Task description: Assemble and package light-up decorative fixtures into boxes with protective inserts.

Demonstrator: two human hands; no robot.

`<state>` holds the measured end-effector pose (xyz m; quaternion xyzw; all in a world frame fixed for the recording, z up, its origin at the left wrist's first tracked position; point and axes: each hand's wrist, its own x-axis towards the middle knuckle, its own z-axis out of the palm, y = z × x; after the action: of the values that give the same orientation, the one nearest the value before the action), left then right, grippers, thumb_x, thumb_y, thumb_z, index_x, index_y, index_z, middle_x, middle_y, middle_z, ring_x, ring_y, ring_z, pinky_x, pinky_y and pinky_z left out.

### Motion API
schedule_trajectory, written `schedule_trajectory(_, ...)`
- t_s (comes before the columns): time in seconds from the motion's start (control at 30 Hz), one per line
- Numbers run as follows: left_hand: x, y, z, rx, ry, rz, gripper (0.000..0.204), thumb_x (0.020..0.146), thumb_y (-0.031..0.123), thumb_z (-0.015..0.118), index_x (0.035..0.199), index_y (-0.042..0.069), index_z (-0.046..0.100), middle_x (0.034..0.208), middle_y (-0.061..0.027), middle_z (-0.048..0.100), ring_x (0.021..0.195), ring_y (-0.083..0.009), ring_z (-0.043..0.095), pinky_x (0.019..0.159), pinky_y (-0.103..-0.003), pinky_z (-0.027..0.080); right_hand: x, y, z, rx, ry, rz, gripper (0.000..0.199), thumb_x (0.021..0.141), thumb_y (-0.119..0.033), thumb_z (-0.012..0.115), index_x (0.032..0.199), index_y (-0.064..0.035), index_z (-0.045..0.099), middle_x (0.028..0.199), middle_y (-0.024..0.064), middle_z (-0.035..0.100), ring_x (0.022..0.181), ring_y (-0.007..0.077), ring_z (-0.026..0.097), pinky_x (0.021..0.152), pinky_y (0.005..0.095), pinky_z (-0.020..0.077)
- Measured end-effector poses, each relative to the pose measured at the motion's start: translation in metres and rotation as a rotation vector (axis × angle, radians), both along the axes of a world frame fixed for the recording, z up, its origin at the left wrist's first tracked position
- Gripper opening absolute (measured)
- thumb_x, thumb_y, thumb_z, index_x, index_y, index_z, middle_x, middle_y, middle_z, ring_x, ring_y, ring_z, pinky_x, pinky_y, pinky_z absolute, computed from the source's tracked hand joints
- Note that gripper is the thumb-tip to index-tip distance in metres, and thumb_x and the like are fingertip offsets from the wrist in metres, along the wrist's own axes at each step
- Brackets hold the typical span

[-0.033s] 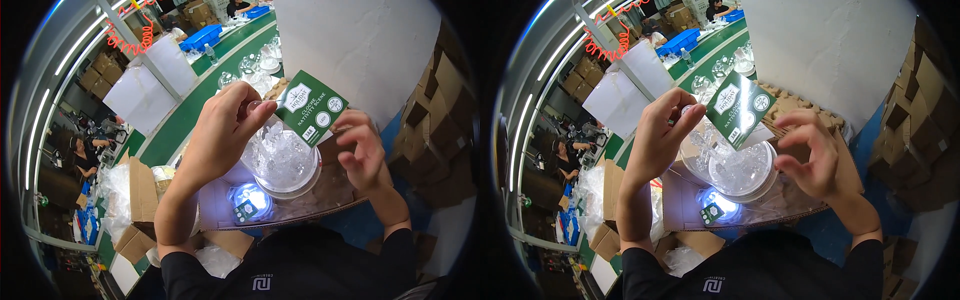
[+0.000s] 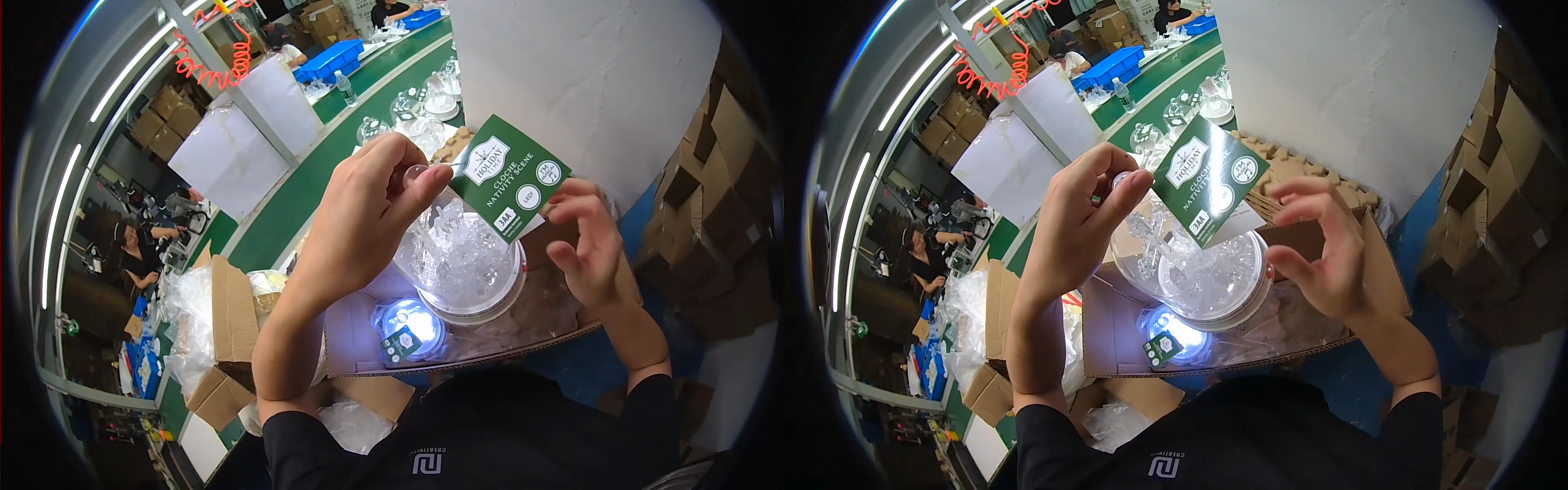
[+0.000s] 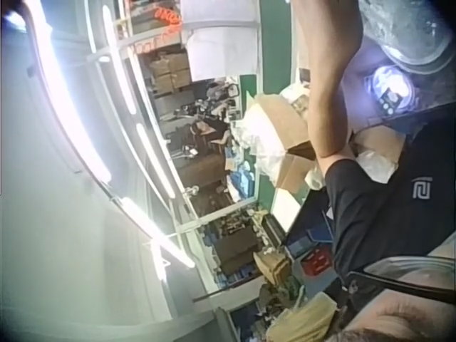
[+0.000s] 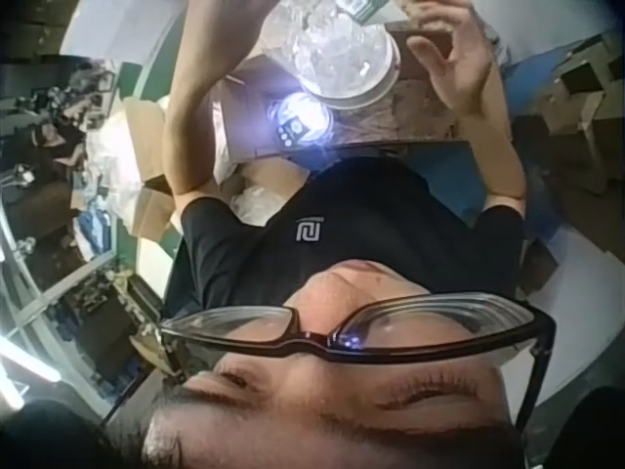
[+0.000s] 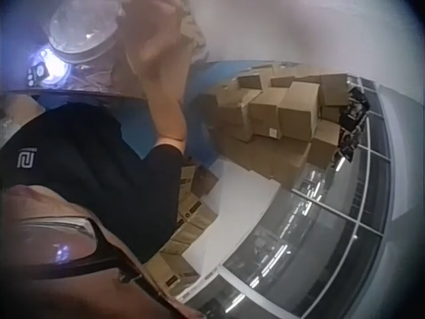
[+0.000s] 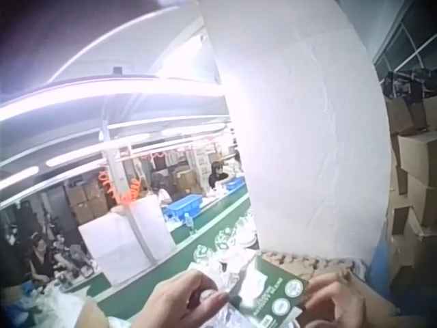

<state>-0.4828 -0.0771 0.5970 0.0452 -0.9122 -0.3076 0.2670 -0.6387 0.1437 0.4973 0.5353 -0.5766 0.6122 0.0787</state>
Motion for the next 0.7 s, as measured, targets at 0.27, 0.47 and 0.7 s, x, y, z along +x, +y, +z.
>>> schedule_trajectory(0.27, 0.004, -0.002, 0.0, 0.055, 0.01, -0.035, 0.021, 0.1, 0.018, 0.064, 0.097, -0.001, 0.058, 0.08, 0.0012, 0.055, 0.07, -0.0029, 0.047, 0.061, -0.02, 0.04, -0.016, -0.008, -0.057, 0.363, -0.67, 0.5, 0.113, 0.074, -0.049, 0.086, 0.155, -0.0036, 0.021, 0.158, 0.0149, 0.03, 0.148, 0.0271, 0.028, 0.117, 0.041, 0.0312)
schedule_trajectory(0.47, 0.003, -0.003, 0.0, 0.113, -0.009, -0.049, 0.021, 0.102, 0.019, 0.062, 0.097, -0.001, 0.057, 0.082, 0.003, 0.054, 0.074, -0.0025, 0.047, 0.065, -0.019, 0.04, -0.017, -0.004, -0.05, 0.46, -0.741, 0.577, 0.127, 0.071, -0.051, 0.087, 0.157, 0.0004, 0.009, 0.16, 0.0195, 0.026, 0.148, 0.0259, 0.027, 0.121, 0.0392, 0.0236)
schedule_trajectory(0.7, 0.004, -0.001, -0.002, 0.138, 0.003, -0.057, 0.021, 0.101, 0.019, 0.062, 0.096, -0.001, 0.058, 0.081, 0.0032, 0.054, 0.073, -0.0018, 0.047, 0.063, -0.019, 0.038, -0.013, -0.002, -0.052, 0.422, -0.713, 0.583, 0.124, 0.071, -0.047, 0.089, 0.157, 0.0009, 0.013, 0.16, 0.0192, 0.027, 0.148, 0.0267, 0.027, 0.121, 0.0397, 0.0224)
